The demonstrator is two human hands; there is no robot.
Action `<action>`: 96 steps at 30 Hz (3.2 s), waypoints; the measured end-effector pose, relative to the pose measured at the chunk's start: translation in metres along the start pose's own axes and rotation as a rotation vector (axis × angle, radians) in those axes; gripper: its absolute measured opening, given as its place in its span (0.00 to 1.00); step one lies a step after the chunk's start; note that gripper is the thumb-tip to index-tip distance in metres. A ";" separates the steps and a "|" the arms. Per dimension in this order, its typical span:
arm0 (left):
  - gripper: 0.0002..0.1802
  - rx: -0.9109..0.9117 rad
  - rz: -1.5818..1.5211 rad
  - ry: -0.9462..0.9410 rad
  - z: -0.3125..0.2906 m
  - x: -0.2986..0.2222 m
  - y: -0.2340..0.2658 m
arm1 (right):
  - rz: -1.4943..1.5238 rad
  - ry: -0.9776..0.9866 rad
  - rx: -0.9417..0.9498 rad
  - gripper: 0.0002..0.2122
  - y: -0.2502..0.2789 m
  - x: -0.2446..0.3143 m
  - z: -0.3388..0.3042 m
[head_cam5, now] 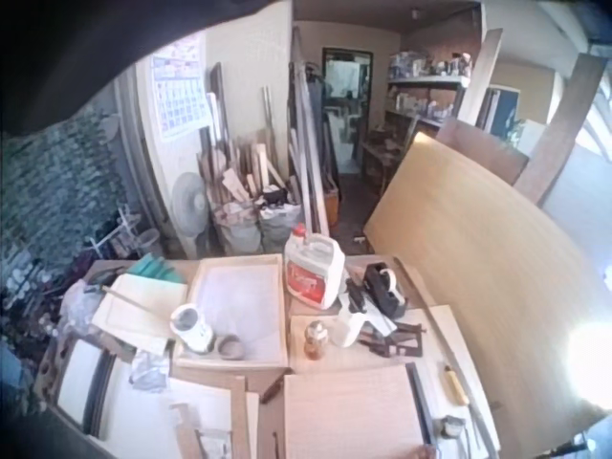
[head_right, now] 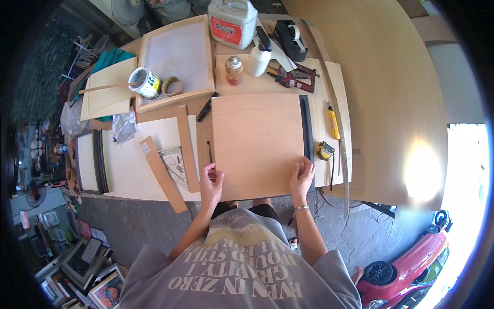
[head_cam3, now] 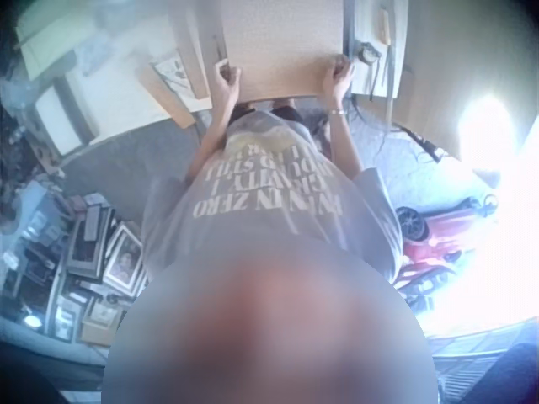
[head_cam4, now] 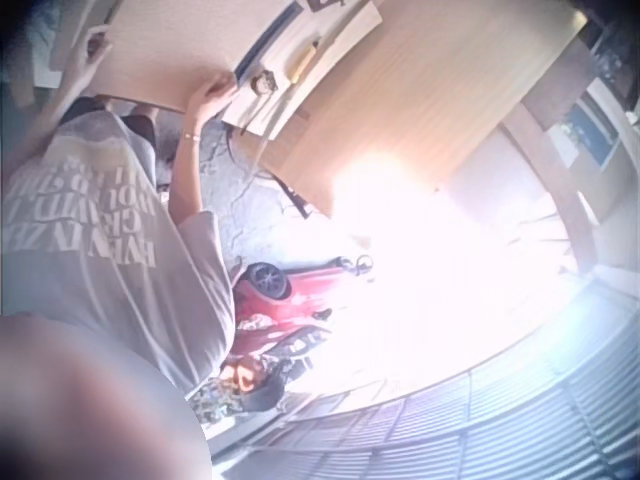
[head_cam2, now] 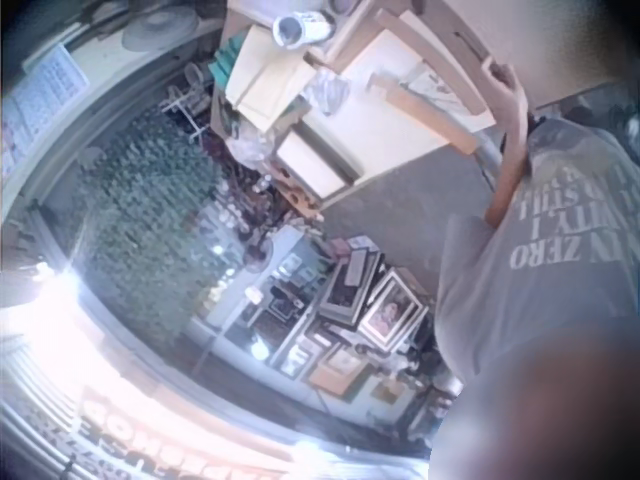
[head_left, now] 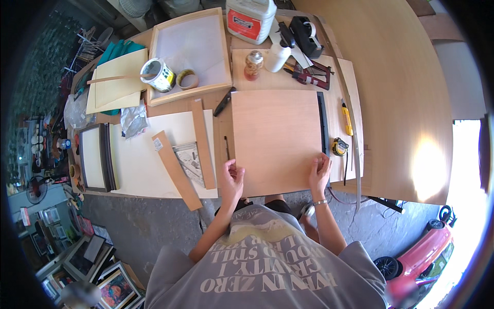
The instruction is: The person assembles a picture frame by placing a mat board into the frame, inserting the backing board, and securing the frame with small metal tabs. The person repeatedly flips the frame to check alignment and fit.
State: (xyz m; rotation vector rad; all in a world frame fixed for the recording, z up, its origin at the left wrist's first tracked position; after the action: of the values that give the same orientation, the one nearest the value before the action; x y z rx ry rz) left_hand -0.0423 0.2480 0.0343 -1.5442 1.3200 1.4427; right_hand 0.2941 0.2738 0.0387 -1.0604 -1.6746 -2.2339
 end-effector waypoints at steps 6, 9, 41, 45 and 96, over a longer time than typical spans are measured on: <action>0.22 0.026 0.197 -0.015 0.000 0.018 -0.061 | -0.041 -0.075 0.117 0.14 -0.002 -0.072 0.021; 0.22 -0.002 0.184 0.007 -0.005 0.023 -0.070 | -0.137 -0.002 0.090 0.17 0.003 -0.074 0.026; 0.34 0.043 0.313 -0.037 -0.044 0.054 -0.079 | 0.052 -0.159 0.443 0.16 0.029 -0.165 0.019; 0.35 -0.088 0.416 -0.138 -0.052 0.042 -0.074 | -0.106 0.089 0.257 0.13 0.038 -0.140 0.005; 0.40 -0.181 0.514 -0.274 0.040 0.000 -0.124 | 0.023 0.092 0.339 0.18 0.007 -0.101 0.073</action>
State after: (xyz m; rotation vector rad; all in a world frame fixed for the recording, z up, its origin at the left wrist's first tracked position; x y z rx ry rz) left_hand 0.0612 0.3214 0.0046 -1.0943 1.5120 2.0559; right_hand 0.4043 0.3076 -0.0095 -0.8740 -1.8997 -1.8620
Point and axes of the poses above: each hand's wrist, its own z-axis towards the middle knuckle, its own y-axis out of the back of the hand, x = y × z, the point moved 5 cm from there along z, towards the middle knuckle, and after that the axes turned 9 degrees about -z, right-handed, at the moved point
